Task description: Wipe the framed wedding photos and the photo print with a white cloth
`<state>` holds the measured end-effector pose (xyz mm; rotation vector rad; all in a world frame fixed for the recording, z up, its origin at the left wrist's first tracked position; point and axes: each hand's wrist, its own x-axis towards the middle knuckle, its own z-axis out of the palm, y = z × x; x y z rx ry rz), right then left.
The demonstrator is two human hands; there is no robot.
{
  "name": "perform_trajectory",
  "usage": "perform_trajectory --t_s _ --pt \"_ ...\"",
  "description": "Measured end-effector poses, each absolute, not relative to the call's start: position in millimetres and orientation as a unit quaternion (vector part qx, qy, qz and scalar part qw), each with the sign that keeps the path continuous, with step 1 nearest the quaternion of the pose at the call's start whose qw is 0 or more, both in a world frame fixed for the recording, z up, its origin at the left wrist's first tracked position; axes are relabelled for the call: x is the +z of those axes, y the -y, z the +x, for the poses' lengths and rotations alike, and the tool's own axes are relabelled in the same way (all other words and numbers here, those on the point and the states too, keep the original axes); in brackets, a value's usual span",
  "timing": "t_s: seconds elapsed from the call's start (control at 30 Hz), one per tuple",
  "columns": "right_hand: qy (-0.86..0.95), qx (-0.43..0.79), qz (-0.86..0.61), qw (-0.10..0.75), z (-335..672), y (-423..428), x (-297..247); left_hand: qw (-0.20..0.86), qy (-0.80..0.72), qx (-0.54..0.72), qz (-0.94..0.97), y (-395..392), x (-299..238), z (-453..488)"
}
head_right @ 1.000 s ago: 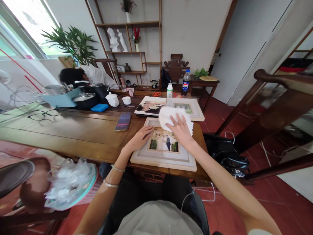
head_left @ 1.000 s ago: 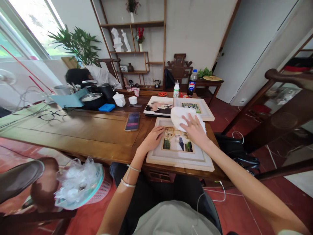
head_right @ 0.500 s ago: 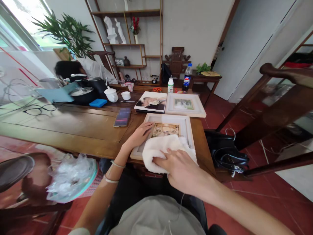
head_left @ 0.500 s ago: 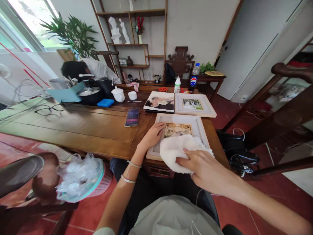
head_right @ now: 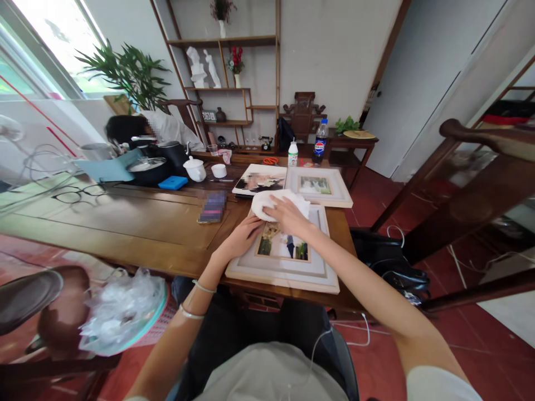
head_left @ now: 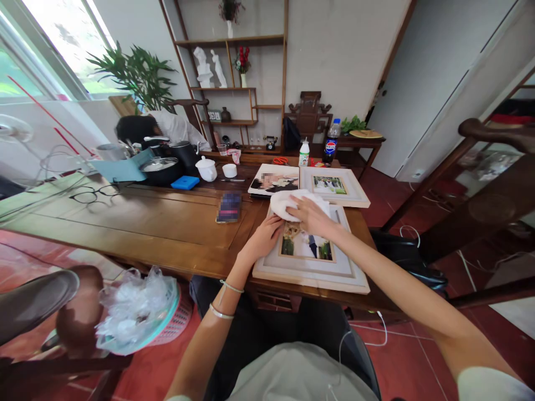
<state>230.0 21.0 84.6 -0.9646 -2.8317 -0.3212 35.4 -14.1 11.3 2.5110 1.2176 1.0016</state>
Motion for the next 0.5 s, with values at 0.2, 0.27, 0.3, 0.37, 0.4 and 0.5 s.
perform_trajectory --t_s 0.2,0.27,0.3,0.37,0.4,0.5 --pt "0.922 -0.104 -0.373 0.012 241.3 -13.3 80.1 0.085 -0.413 0.339 0.841 12.2 7.8 34.8" --pt "0.909 -0.111 -0.401 -0.003 260.9 -7.8 85.8 0.089 -0.423 0.331 0.839 11.9 5.9 34.8" --pt "0.901 -0.116 -0.418 -0.012 271.6 -5.0 88.7 0.090 -0.427 0.326 0.838 11.9 5.2 34.9" --pt "0.881 -0.129 -0.453 -0.037 291.2 1.2 93.2 0.091 -0.433 0.324 0.836 11.9 4.2 34.9" --pt "0.872 -0.138 -0.467 -0.051 298.8 5.2 94.6 0.090 -0.434 0.325 0.835 11.9 3.9 35.0" --pt "0.865 -0.147 -0.474 -0.076 308.2 25.5 96.1 0.087 -0.436 0.329 0.833 11.8 3.5 35.1"
